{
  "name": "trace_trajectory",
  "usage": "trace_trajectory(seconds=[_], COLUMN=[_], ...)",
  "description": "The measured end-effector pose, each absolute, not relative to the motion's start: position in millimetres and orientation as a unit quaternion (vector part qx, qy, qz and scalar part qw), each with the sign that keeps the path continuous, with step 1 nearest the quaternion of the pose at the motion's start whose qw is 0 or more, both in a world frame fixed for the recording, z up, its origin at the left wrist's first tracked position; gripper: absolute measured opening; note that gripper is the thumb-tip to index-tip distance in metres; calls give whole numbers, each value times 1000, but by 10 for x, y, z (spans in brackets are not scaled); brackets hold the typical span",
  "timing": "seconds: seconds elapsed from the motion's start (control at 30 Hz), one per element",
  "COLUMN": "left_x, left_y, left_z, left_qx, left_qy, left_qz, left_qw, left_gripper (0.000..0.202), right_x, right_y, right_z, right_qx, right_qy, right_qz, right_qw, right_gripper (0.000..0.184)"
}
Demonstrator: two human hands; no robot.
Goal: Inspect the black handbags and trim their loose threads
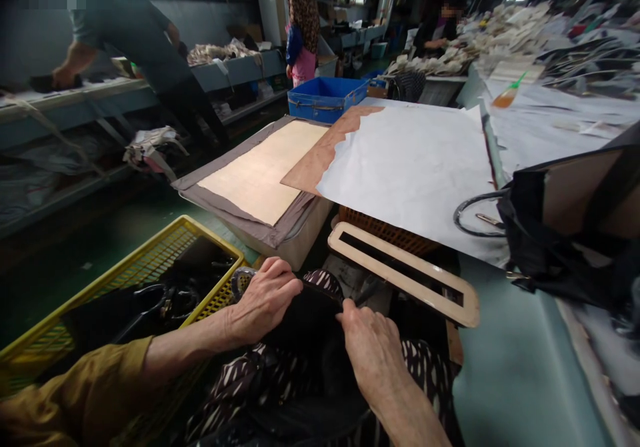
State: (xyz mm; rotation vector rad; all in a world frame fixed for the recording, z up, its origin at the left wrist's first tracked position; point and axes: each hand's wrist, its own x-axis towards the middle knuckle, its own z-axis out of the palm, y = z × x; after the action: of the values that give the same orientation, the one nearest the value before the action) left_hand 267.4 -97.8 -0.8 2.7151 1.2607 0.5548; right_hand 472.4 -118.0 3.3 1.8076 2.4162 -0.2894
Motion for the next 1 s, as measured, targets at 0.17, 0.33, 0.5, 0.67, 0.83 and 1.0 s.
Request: trace_trajectory(seconds=[0.17, 0.33, 0.5, 0.67, 0.83, 1.0], left_x=[2738, 2756, 2742, 2710, 2688, 2699], left_y=[-881, -782, -702, -632, -460, -264], left_z=[14, -43, -82, -73, -35, 32], left_qx=[848, 847, 822, 793, 811, 778], left_qy=[484, 481, 488, 519, 505, 460], left_qz=[188, 187, 215, 217, 119, 21], left_qw=[107, 130, 201, 235, 270, 428], left_gripper=[12, 17, 7, 19, 26, 30], right_x=[4740, 4777, 4762, 4732, 4741, 4798], right_y=[-1171, -1164, -1148, -1118, -1104, -1089], right_z=[28, 28, 53, 75, 88, 75], right_qx=[594, 594, 593, 594, 596, 600], right_qy=[795, 793, 792, 786, 782, 770], right_qz=[-106, -118, -127, -143, -155, -204], right_qw=[59, 65, 72, 94, 95, 73], right_gripper=[16, 17, 17, 17, 18, 19])
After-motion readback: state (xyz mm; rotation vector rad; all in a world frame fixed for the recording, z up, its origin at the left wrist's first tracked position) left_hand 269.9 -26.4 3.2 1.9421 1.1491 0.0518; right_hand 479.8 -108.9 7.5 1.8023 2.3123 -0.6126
